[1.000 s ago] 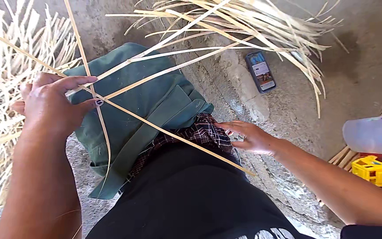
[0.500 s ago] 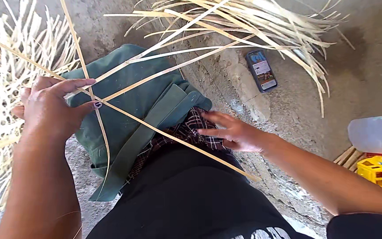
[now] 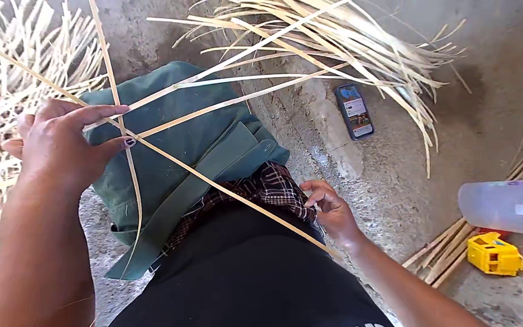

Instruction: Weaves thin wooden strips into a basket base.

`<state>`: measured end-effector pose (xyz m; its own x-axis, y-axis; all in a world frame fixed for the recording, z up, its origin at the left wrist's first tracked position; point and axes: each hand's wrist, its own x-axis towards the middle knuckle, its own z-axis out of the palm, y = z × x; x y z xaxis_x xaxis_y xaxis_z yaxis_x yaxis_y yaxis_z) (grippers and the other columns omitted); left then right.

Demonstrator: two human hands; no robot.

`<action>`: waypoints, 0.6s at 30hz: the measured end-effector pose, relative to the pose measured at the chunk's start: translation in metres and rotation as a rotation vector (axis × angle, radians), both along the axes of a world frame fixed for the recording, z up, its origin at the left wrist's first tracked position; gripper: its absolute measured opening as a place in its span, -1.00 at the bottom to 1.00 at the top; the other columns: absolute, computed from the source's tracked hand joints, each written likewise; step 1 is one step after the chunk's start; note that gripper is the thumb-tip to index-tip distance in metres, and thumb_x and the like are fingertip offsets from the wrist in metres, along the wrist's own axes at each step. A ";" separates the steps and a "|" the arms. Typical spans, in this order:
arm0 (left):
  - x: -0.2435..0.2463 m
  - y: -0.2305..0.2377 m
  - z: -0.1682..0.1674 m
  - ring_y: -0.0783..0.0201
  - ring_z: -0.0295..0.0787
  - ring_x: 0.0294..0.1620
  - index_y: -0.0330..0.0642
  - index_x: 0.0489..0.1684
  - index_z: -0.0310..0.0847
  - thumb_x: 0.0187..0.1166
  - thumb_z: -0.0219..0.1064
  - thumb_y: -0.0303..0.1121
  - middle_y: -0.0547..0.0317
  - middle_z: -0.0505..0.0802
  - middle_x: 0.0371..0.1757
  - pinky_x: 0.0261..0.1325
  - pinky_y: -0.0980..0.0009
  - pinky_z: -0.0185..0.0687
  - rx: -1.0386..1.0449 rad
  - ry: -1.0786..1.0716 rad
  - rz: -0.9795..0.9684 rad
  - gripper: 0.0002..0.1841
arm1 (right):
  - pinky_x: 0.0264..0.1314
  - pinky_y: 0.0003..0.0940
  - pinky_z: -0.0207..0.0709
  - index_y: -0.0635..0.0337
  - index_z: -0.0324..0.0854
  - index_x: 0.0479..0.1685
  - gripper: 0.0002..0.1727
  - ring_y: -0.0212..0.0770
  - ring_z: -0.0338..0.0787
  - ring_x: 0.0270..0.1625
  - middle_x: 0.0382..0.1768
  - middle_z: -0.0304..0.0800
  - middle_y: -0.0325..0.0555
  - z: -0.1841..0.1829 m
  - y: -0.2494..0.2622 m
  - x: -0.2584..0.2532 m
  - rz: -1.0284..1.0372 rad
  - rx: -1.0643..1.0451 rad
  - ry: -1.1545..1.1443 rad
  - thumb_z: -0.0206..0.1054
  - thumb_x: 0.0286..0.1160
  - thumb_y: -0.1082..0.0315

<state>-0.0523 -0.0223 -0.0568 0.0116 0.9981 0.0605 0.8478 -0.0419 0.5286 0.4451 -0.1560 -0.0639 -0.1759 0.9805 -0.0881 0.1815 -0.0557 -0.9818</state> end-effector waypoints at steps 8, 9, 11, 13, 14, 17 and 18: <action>-0.013 0.000 -0.018 -0.42 0.46 0.40 0.47 0.42 0.66 0.38 0.60 0.04 -0.12 0.63 0.42 0.15 -0.59 0.26 0.024 0.020 0.021 -0.46 | 0.26 -0.33 0.74 0.31 0.69 -0.11 -0.90 -0.19 0.85 0.22 0.15 0.86 0.05 0.026 -0.022 -0.014 -0.276 -0.120 0.025 0.35 0.47 0.58; -0.012 -0.001 -0.016 -0.42 0.45 0.41 0.49 0.42 0.66 0.39 0.59 0.04 -0.11 0.62 0.43 0.15 -0.60 0.25 0.016 0.020 0.022 -0.46 | 0.17 -0.37 0.76 0.31 0.68 -0.09 -0.89 -0.26 0.87 0.09 0.02 0.88 -0.01 0.031 -0.022 -0.016 -0.320 -0.153 0.024 0.35 0.48 0.58; -0.009 -0.001 -0.013 -0.44 0.44 0.42 0.50 0.42 0.66 0.39 0.59 0.03 -0.11 0.62 0.44 0.15 -0.61 0.24 0.008 0.023 0.021 -0.46 | -0.20 -0.51 0.68 0.26 0.66 -0.10 -0.88 -0.40 0.79 -0.26 -0.27 0.84 -0.16 0.041 -0.020 -0.021 -0.404 -0.239 -0.004 0.39 0.46 0.54; -0.008 -0.002 -0.012 -0.44 0.42 0.44 0.50 0.42 0.66 0.40 0.59 0.01 -0.11 0.62 0.45 0.16 -0.61 0.22 0.006 0.016 0.027 -0.47 | -0.32 -0.52 0.64 0.21 0.65 -0.07 -0.87 -0.41 0.75 -0.38 -0.37 0.81 -0.19 0.048 -0.018 -0.022 -0.411 -0.309 -0.100 0.40 0.48 0.51; -0.008 -0.002 -0.013 -0.44 0.42 0.44 0.50 0.42 0.66 0.41 0.58 0.01 -0.10 0.62 0.44 0.17 -0.61 0.23 0.006 0.014 0.028 -0.47 | -0.32 -0.50 0.64 0.16 0.64 -0.04 -0.86 -0.41 0.75 -0.40 -0.39 0.81 -0.22 0.051 -0.017 -0.020 -0.376 -0.324 -0.185 0.37 0.50 0.47; -0.009 -0.002 -0.015 -0.43 0.43 0.44 0.51 0.43 0.66 0.41 0.58 0.01 -0.09 0.63 0.43 0.19 -0.62 0.23 0.013 0.010 0.020 -0.47 | -0.29 -0.37 0.67 0.01 0.62 0.07 -0.81 -0.38 0.76 -0.43 -0.43 0.79 -0.27 0.060 -0.013 -0.017 -0.225 -0.353 -0.465 0.25 0.55 0.40; -0.009 -0.002 -0.016 -0.42 0.42 0.44 0.52 0.43 0.65 0.41 0.58 0.03 -0.08 0.63 0.44 0.20 -0.62 0.22 0.010 0.013 0.022 -0.47 | -0.26 -0.32 0.70 -0.01 0.61 0.11 -0.80 -0.35 0.77 -0.42 -0.43 0.78 -0.25 0.064 -0.010 -0.016 -0.182 -0.388 -0.522 0.23 0.59 0.37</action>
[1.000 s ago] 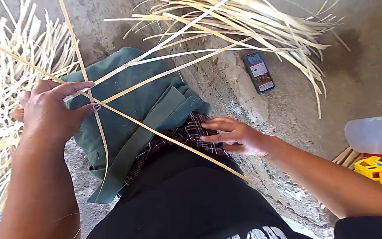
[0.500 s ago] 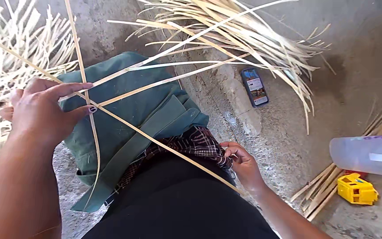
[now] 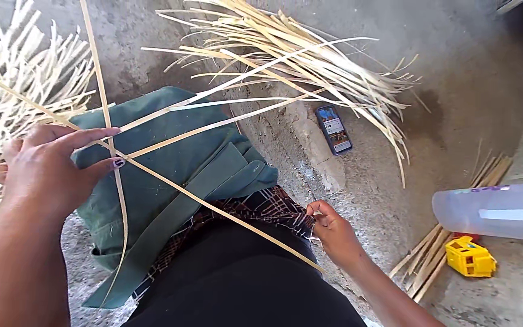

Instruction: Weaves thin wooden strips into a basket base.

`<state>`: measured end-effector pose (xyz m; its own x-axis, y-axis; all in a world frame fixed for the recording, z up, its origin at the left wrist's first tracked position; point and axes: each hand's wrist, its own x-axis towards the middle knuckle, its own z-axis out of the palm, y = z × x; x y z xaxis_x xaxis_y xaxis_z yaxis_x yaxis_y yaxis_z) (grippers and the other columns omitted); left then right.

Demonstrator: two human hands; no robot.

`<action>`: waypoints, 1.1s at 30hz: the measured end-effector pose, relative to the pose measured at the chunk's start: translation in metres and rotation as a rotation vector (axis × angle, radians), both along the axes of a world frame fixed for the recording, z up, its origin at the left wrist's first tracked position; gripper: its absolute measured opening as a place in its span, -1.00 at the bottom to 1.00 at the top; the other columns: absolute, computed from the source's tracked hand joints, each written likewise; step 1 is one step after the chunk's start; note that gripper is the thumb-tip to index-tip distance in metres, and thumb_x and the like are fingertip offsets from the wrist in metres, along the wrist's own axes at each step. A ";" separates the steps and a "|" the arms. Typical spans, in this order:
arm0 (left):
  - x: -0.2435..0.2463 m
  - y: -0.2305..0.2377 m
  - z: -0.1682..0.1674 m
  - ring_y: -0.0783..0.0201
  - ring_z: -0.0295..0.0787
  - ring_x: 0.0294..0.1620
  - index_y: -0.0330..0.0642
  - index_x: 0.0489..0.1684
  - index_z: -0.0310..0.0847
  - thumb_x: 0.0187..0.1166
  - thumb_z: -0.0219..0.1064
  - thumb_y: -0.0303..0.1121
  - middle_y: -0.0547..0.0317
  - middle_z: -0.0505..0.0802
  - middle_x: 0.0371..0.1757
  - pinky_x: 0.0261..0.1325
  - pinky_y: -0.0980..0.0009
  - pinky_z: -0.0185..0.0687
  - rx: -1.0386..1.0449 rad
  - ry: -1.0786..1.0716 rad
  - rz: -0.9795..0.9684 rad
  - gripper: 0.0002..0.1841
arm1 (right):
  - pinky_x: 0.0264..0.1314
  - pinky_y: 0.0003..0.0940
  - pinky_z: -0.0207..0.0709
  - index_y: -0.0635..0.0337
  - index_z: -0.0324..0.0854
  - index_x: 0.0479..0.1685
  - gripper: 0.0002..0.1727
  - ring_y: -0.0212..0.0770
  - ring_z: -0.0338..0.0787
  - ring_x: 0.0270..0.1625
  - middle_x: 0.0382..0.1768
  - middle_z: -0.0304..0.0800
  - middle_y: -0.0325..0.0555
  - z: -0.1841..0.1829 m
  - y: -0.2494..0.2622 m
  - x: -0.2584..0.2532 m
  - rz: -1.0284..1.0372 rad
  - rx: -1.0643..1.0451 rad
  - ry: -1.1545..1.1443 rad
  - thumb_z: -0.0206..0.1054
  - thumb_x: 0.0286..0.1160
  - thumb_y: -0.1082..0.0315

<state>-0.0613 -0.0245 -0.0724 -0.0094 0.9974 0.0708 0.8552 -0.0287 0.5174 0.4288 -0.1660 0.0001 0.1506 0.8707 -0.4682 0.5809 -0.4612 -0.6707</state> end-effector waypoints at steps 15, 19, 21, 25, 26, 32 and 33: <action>0.000 0.004 0.005 -0.47 0.43 0.46 0.50 0.45 0.63 0.43 0.51 0.05 -0.12 0.65 0.43 0.22 -0.68 0.19 -0.005 -0.035 -0.067 -0.47 | -0.34 -0.60 0.54 0.11 0.39 0.05 -0.88 -0.49 0.69 -0.38 -0.35 0.73 -0.26 -0.015 -0.004 -0.003 -0.278 0.009 0.559 0.02 0.73 0.47; 0.001 0.004 0.003 -0.48 0.41 0.46 0.44 0.46 0.64 0.41 0.52 0.05 -0.14 0.64 0.43 0.24 -0.68 0.17 -0.012 -0.043 -0.060 -0.46 | 0.23 -0.31 0.68 0.14 0.38 0.07 -0.87 -0.31 0.78 0.03 -0.06 0.75 -0.13 -0.013 -0.007 -0.009 -0.327 -0.053 0.771 -0.08 0.84 0.44; 0.000 0.003 0.003 -0.48 0.43 0.45 0.44 0.46 0.64 0.42 0.51 0.08 -0.13 0.64 0.44 0.22 -0.68 0.18 -0.008 -0.038 -0.058 -0.45 | 0.31 -0.28 0.65 0.14 0.39 0.06 -0.86 -0.32 0.76 0.07 -0.05 0.74 -0.14 -0.012 -0.007 -0.014 -0.249 -0.064 0.810 -0.08 0.84 0.43; -0.007 0.002 -0.003 -0.38 0.48 0.41 0.55 0.44 0.62 0.38 0.50 0.19 -0.06 0.64 0.43 0.17 -0.58 0.30 0.004 -0.032 -0.061 -0.45 | 0.27 -0.30 0.66 0.12 0.37 0.09 -0.87 -0.34 0.76 0.05 -0.06 0.73 -0.16 -0.018 -0.003 -0.013 -0.128 -0.122 0.864 -0.07 0.85 0.39; -0.009 0.003 -0.004 -0.35 0.49 0.40 0.58 0.43 0.61 0.37 0.49 0.21 -0.05 0.64 0.42 0.17 -0.54 0.31 0.005 -0.029 -0.059 -0.45 | 0.28 -0.29 0.67 0.10 0.37 0.11 -0.87 -0.33 0.77 0.06 -0.04 0.74 -0.16 -0.019 -0.002 -0.011 -0.110 -0.151 0.885 -0.06 0.85 0.38; -0.008 0.006 -0.005 -0.33 0.49 0.42 0.52 0.43 0.62 0.35 0.51 0.18 -0.05 0.65 0.42 0.23 -0.52 0.31 -0.006 -0.051 -0.071 -0.43 | -0.06 -0.58 0.65 -0.12 0.52 -0.17 -0.82 -0.56 0.75 -0.16 -0.24 0.78 -0.45 -0.041 0.037 0.043 0.182 -0.335 0.843 0.41 0.48 0.39; -0.005 0.007 -0.003 -0.35 0.48 0.42 0.53 0.44 0.62 0.36 0.51 0.17 -0.06 0.65 0.43 0.21 -0.53 0.29 -0.013 -0.051 -0.066 -0.43 | -0.06 -0.55 0.64 -0.06 0.57 -0.29 -0.84 -0.55 0.74 -0.20 -0.31 0.78 -0.45 -0.044 0.048 0.055 0.244 -0.334 0.686 0.40 0.41 0.46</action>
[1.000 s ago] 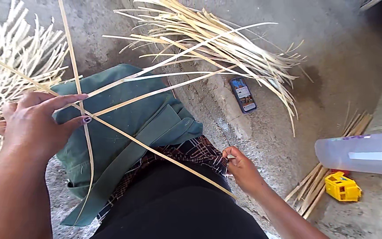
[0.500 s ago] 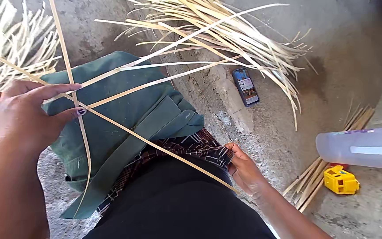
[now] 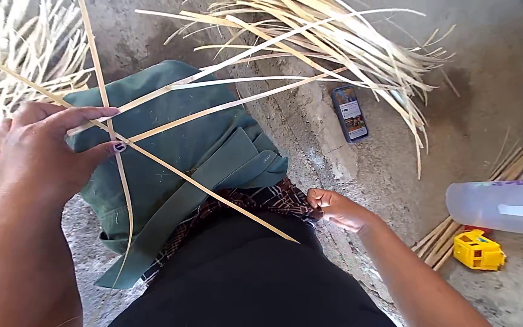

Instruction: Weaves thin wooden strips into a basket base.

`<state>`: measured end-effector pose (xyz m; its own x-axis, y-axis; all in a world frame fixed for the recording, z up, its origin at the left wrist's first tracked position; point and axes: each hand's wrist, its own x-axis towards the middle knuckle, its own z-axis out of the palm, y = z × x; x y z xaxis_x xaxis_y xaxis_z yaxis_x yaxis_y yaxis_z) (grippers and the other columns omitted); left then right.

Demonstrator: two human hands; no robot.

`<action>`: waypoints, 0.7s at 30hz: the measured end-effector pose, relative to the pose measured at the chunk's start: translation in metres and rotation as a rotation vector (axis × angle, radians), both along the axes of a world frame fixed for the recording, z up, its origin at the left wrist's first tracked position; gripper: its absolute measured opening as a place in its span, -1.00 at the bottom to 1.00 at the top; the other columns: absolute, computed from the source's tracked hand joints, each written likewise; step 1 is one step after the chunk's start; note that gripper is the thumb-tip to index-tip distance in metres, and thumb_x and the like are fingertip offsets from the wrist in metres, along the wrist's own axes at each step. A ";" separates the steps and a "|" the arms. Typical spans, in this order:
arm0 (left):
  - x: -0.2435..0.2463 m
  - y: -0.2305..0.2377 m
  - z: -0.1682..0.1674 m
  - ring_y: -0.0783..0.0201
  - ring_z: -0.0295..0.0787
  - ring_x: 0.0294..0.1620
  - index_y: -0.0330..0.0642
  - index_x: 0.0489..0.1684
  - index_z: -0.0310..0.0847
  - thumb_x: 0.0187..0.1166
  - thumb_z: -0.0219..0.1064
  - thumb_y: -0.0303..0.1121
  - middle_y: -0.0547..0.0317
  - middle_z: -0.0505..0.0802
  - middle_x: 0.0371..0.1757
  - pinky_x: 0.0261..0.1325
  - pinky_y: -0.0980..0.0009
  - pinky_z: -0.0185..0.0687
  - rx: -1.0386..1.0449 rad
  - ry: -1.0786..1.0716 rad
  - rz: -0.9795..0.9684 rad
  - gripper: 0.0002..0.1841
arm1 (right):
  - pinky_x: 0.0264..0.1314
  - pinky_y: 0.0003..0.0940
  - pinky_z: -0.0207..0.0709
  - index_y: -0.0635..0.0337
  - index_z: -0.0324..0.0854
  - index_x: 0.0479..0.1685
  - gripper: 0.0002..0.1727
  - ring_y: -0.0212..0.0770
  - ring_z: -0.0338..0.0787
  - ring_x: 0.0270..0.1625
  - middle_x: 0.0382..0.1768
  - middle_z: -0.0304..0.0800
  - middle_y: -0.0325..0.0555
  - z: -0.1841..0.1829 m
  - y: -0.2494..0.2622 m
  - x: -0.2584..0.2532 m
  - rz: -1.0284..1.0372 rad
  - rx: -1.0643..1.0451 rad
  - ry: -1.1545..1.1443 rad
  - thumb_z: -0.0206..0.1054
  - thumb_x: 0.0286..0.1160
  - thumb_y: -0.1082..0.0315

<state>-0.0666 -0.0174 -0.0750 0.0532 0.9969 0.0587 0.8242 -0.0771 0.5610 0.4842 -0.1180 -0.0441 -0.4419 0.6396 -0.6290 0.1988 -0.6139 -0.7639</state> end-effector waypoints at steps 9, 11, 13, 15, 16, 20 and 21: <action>0.013 0.004 0.011 -0.42 0.45 0.45 0.46 0.46 0.64 0.37 0.57 0.05 -0.09 0.64 0.45 0.23 -0.59 0.26 -0.087 -0.003 0.068 -0.42 | 0.27 0.26 0.58 0.37 0.54 0.29 -0.64 0.22 0.75 0.24 0.13 0.73 0.30 -0.004 0.048 -0.067 0.408 0.229 -0.886 0.12 0.60 0.40; 0.021 0.004 0.021 -0.45 0.43 0.47 0.42 0.46 0.66 0.38 0.57 -0.01 -0.13 0.65 0.45 0.25 -0.63 0.21 -0.122 -0.006 0.094 -0.44 | 0.35 0.21 0.56 0.32 0.47 0.39 -0.60 0.21 0.74 0.33 0.18 0.73 0.27 0.000 0.050 -0.091 0.421 0.254 -1.026 0.04 0.64 0.39; 0.027 0.006 0.029 -0.47 0.41 0.49 0.34 0.42 0.70 0.39 0.58 -0.08 -0.17 0.65 0.45 0.27 -0.63 0.20 -0.148 0.000 0.118 -0.47 | 0.30 0.14 0.57 0.32 0.53 0.27 -0.65 0.14 0.77 0.23 0.07 0.75 0.24 -0.006 0.053 -0.084 0.301 0.262 -0.938 -0.05 0.75 0.34; 0.032 0.010 0.034 -0.48 0.42 0.48 0.22 0.40 0.73 0.39 0.60 -0.17 -0.24 0.65 0.43 0.29 -0.60 0.22 -0.155 -0.001 0.120 -0.49 | 0.05 0.01 0.60 0.29 0.60 0.08 -0.72 0.00 0.77 -0.05 -0.16 0.75 0.11 -0.010 0.056 -0.063 0.167 0.252 -0.731 0.15 0.56 0.34; 0.033 0.012 0.035 -0.46 0.43 0.47 0.21 0.40 0.73 0.39 0.60 -0.18 -0.23 0.65 0.42 0.30 -0.59 0.22 -0.160 -0.002 0.120 -0.49 | -0.02 -0.11 0.64 0.27 0.63 0.08 -0.71 -0.14 0.76 -0.14 -0.21 0.75 0.00 -0.009 0.060 -0.051 0.113 0.221 -0.585 0.28 0.43 0.37; 0.033 0.020 0.034 -0.41 0.47 0.43 0.17 0.40 0.72 0.35 0.61 -0.21 -0.25 0.63 0.43 0.28 -0.54 0.26 -0.191 -0.031 0.121 -0.47 | -0.03 -0.37 0.74 0.20 0.48 0.24 -0.55 -0.39 0.79 -0.21 -0.27 0.76 -0.29 -0.015 0.066 -0.030 -0.016 0.011 -0.053 0.41 0.34 0.56; 0.033 0.022 0.035 -0.38 0.49 0.41 0.13 0.40 0.72 0.34 0.62 -0.25 -0.26 0.63 0.42 0.29 -0.49 0.31 -0.195 -0.041 0.115 -0.46 | -0.03 -0.39 0.73 0.17 0.47 0.26 -0.55 -0.41 0.80 -0.20 -0.26 0.79 -0.31 -0.021 0.066 -0.026 -0.021 -0.018 0.003 0.40 0.37 0.58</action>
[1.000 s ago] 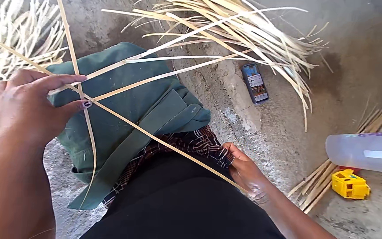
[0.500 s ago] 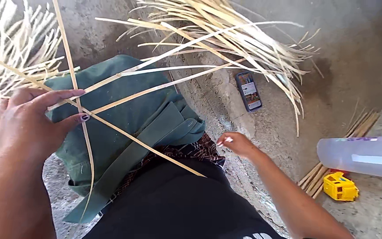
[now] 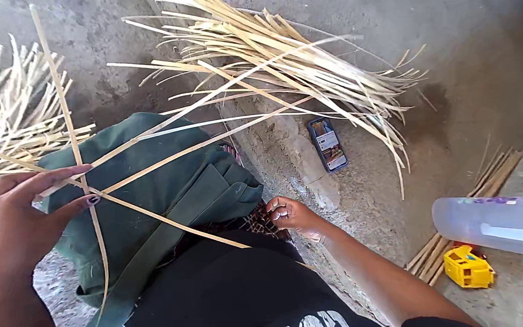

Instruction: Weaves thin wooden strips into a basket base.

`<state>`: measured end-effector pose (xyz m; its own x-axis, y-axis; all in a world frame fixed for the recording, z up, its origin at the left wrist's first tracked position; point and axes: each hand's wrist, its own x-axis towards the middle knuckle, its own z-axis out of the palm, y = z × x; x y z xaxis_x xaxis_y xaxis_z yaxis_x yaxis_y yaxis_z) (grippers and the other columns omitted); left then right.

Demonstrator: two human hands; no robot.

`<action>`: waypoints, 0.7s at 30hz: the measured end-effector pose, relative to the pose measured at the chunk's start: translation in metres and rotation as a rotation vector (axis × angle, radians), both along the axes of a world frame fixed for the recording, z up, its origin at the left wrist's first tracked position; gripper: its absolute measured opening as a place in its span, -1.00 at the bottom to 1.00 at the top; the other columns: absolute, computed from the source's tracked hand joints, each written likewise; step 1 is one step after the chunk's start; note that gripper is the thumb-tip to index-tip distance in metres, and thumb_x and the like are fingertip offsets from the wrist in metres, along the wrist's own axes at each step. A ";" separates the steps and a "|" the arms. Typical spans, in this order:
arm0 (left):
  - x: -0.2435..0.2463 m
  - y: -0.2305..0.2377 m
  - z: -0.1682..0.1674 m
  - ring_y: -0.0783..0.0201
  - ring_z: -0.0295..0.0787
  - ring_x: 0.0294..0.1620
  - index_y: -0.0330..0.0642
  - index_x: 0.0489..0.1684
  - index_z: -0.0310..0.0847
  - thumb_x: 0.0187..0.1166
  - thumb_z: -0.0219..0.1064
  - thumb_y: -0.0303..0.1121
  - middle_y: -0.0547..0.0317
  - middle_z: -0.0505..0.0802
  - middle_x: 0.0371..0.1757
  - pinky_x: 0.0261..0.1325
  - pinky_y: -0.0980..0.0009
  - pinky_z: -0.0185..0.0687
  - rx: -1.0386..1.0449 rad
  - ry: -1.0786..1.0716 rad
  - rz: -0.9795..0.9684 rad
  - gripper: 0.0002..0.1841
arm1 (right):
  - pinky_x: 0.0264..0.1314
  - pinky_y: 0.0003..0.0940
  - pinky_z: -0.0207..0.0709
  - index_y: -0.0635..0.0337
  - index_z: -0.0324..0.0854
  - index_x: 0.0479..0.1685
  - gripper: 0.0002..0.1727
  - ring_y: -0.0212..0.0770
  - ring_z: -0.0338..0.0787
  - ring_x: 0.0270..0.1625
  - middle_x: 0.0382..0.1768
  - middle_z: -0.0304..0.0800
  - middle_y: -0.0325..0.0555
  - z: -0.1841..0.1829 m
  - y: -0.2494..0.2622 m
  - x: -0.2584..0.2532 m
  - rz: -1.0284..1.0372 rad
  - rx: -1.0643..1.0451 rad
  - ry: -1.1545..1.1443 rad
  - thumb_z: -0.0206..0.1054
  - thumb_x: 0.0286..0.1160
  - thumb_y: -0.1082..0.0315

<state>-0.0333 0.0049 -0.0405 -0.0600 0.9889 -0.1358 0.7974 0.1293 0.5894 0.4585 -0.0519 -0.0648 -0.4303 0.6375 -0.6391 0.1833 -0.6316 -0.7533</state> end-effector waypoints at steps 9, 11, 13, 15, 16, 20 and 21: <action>0.002 -0.003 0.002 -0.29 0.52 0.43 -0.07 0.41 0.68 0.35 0.60 -0.29 -0.30 0.61 0.47 0.34 -0.26 0.43 -0.017 -0.018 -0.021 -0.45 | -0.20 -0.40 0.71 0.05 0.26 0.55 -0.35 -0.37 0.78 -0.34 -0.30 0.77 -0.18 -0.001 0.000 0.001 0.051 -0.072 -0.064 0.36 0.43 0.50; 0.002 -0.005 0.002 -0.28 0.50 0.46 -0.11 0.41 0.67 0.37 0.58 -0.32 -0.31 0.62 0.46 0.36 -0.24 0.41 -0.007 -0.025 -0.027 -0.46 | -0.23 -0.42 0.67 0.03 0.25 0.58 -0.34 -0.37 0.76 -0.35 -0.25 0.79 -0.13 0.001 -0.006 -0.004 0.003 -0.061 -0.118 0.37 0.47 0.48; 0.003 -0.006 0.001 -0.28 0.50 0.47 -0.15 0.39 0.67 0.38 0.56 -0.32 -0.34 0.63 0.45 0.36 -0.26 0.41 -0.003 -0.018 -0.027 -0.47 | -0.24 -0.43 0.66 0.01 0.23 0.61 -0.31 -0.36 0.77 -0.34 -0.21 0.80 -0.10 0.001 -0.011 -0.003 -0.051 -0.081 -0.119 0.38 0.45 0.48; 0.002 -0.007 0.001 -0.30 0.50 0.45 -0.07 0.41 0.68 0.38 0.58 -0.30 -0.33 0.61 0.47 0.33 -0.31 0.39 -0.015 -0.008 -0.015 -0.47 | -0.18 -0.41 0.70 0.01 0.23 0.61 -0.32 -0.31 0.82 -0.24 -0.12 0.84 -0.04 0.005 -0.011 0.004 -0.063 -0.128 -0.086 0.39 0.47 0.47; 0.001 -0.007 0.000 -0.30 0.52 0.42 0.00 0.42 0.68 0.37 0.59 -0.27 -0.30 0.61 0.47 0.31 -0.33 0.39 -0.020 0.004 -0.009 -0.46 | -0.19 -0.44 0.69 0.03 0.29 0.57 -0.36 -0.32 0.84 -0.23 -0.12 0.86 -0.05 0.008 -0.010 0.010 -0.050 -0.134 -0.077 0.39 0.46 0.47; -0.002 -0.004 0.001 -0.36 0.53 0.39 0.08 0.45 0.67 0.37 0.61 -0.24 -0.28 0.63 0.44 0.26 -0.44 0.35 -0.011 0.030 -0.028 -0.44 | -0.19 -0.55 0.64 0.20 0.53 0.41 -0.54 -0.46 0.78 -0.27 -0.21 0.86 -0.21 0.033 0.000 0.040 0.058 -0.087 -0.152 0.34 0.49 0.47; -0.003 -0.004 0.001 -0.37 0.51 0.42 0.11 0.45 0.67 0.38 0.60 -0.25 -0.26 0.64 0.44 0.30 -0.48 0.33 -0.008 0.035 -0.043 -0.44 | -0.21 -0.57 0.63 0.24 0.59 0.32 -0.61 -0.48 0.76 -0.31 -0.25 0.85 -0.23 0.038 0.001 0.047 0.075 -0.089 -0.181 0.33 0.50 0.48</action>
<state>-0.0360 0.0012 -0.0395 -0.0225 0.9896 -0.1419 0.8222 0.0990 0.5605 0.5052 -0.0513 -0.0268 -0.3477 0.5452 -0.7628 0.3593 -0.6740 -0.6455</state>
